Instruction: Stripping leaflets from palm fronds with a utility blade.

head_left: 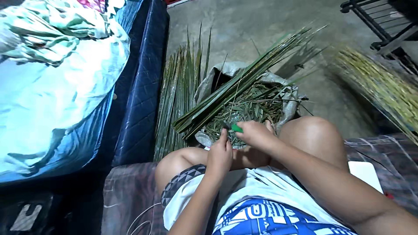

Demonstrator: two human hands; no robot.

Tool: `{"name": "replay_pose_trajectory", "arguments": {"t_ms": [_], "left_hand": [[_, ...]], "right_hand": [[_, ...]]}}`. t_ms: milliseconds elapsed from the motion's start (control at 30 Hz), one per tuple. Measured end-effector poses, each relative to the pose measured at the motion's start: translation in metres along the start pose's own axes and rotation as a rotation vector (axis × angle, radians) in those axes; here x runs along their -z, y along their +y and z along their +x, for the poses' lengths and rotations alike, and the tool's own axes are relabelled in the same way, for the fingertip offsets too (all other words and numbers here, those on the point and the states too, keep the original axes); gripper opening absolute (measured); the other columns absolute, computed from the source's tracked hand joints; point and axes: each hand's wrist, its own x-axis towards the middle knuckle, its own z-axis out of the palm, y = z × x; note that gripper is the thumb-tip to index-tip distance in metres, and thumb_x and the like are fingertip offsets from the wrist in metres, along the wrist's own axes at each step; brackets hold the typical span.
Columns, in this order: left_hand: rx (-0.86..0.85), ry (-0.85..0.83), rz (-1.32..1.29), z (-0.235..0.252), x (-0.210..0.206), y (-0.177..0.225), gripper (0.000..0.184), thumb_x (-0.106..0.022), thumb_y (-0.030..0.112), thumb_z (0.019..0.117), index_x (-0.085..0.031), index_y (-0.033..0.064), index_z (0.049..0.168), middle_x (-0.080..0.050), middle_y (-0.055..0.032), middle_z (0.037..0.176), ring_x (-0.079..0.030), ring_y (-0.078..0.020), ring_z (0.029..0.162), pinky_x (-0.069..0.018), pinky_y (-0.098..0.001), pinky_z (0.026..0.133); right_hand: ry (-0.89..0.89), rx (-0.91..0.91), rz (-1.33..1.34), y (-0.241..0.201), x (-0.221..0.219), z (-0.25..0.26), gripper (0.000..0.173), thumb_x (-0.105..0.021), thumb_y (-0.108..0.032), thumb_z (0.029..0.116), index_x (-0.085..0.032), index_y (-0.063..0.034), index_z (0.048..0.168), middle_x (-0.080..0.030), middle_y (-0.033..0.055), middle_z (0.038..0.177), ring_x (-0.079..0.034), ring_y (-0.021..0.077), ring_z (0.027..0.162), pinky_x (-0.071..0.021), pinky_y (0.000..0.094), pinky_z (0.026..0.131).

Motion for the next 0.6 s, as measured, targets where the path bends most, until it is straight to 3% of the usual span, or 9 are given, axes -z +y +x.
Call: {"name": "replay_pose_trajectory", "arguments": {"t_ms": [33,100,233,300,367,467,533,600], "left_hand": [[0.001,-0.004,-0.028,0.0,0.0,-0.001,0.05,-0.036,0.016,0.1097,-0.037,0.0042,0.158,-0.07,-0.0168,0.094,-0.066,-0.0242,0.079,-0.0543,-0.0423,0.08],[-0.002,-0.028,-0.106,0.0,-0.001,-0.005,0.05,-0.036,0.019,0.1109,-0.035,0.0117,0.16,-0.065,-0.0099,0.084,-0.058,-0.0165,0.064,-0.0507,-0.0346,0.064],[0.009,-0.062,-0.25,-0.002,0.002,-0.003,0.049,-0.036,0.019,0.1117,-0.036,0.016,0.161,-0.059,-0.0042,0.073,-0.049,-0.0109,0.051,-0.0432,-0.0289,0.049],[0.0,-0.067,-0.317,-0.003,0.002,-0.003,0.048,-0.036,0.02,0.1119,-0.037,0.0135,0.16,-0.061,-0.0034,0.072,-0.049,-0.0094,0.049,-0.0425,-0.0271,0.047],[-0.01,-0.089,-0.371,-0.002,0.001,-0.004,0.048,-0.038,0.02,0.112,-0.038,0.0112,0.159,-0.062,-0.0037,0.073,-0.049,-0.0086,0.048,-0.0431,-0.026,0.046],[0.013,-0.168,-0.339,0.0,0.0,0.001,0.051,-0.043,0.019,0.1108,-0.033,0.0125,0.161,-0.065,-0.0062,0.081,-0.052,-0.0093,0.05,-0.0464,-0.0264,0.047],[0.033,-0.228,-0.245,0.002,0.001,0.002,0.059,-0.048,0.018,0.1085,-0.028,0.0175,0.163,-0.067,-0.0089,0.089,-0.056,-0.0119,0.054,-0.0497,-0.0291,0.051],[0.039,-0.271,-0.176,0.005,0.001,0.002,0.065,-0.051,0.018,0.1064,-0.024,0.0224,0.165,-0.068,-0.0109,0.095,-0.059,-0.0138,0.057,-0.0524,-0.0311,0.054]], "right_hand": [[-0.014,0.0,-0.023,-0.002,-0.001,-0.002,0.033,-0.05,-0.029,0.1078,-0.065,-0.0026,0.12,-0.068,0.022,0.115,-0.065,0.0393,0.112,-0.0485,0.0604,0.093],[0.071,-0.051,-0.018,0.005,0.002,0.004,0.032,-0.054,-0.029,0.1076,-0.067,-0.003,0.121,-0.069,0.0235,0.115,-0.066,0.042,0.113,-0.0482,0.0632,0.092],[0.35,-0.173,0.142,0.036,0.02,0.032,0.028,-0.057,-0.027,0.1061,-0.068,-0.0024,0.115,-0.07,0.0245,0.102,-0.069,0.0445,0.098,-0.0515,0.0657,0.081],[0.355,-0.113,0.326,0.039,0.022,0.035,0.035,-0.055,-0.035,0.1086,-0.065,-0.0015,0.112,-0.066,0.0218,0.093,-0.065,0.0377,0.085,-0.0507,0.0583,0.075],[0.192,0.002,0.498,0.034,0.013,0.033,0.041,-0.052,-0.039,0.1097,-0.062,-0.001,0.122,-0.062,0.0168,0.092,-0.059,0.0265,0.077,-0.0508,0.0461,0.073],[-0.027,0.08,0.611,0.025,0.0,0.03,0.032,-0.052,-0.031,0.1105,-0.061,-0.0028,0.121,-0.048,0.0028,0.077,-0.043,0.0104,0.061,-0.0388,0.0279,0.058],[-0.015,0.057,0.678,0.03,0.001,0.037,0.025,-0.053,-0.027,0.1099,-0.062,-0.004,0.116,-0.045,-0.0003,0.073,-0.04,0.0071,0.056,-0.0361,0.0237,0.054],[0.123,0.008,0.723,0.039,0.005,0.045,0.025,-0.054,-0.028,0.1098,-0.063,-0.005,0.114,-0.048,0.0017,0.073,-0.041,0.0088,0.055,-0.0386,0.0253,0.054]]}}
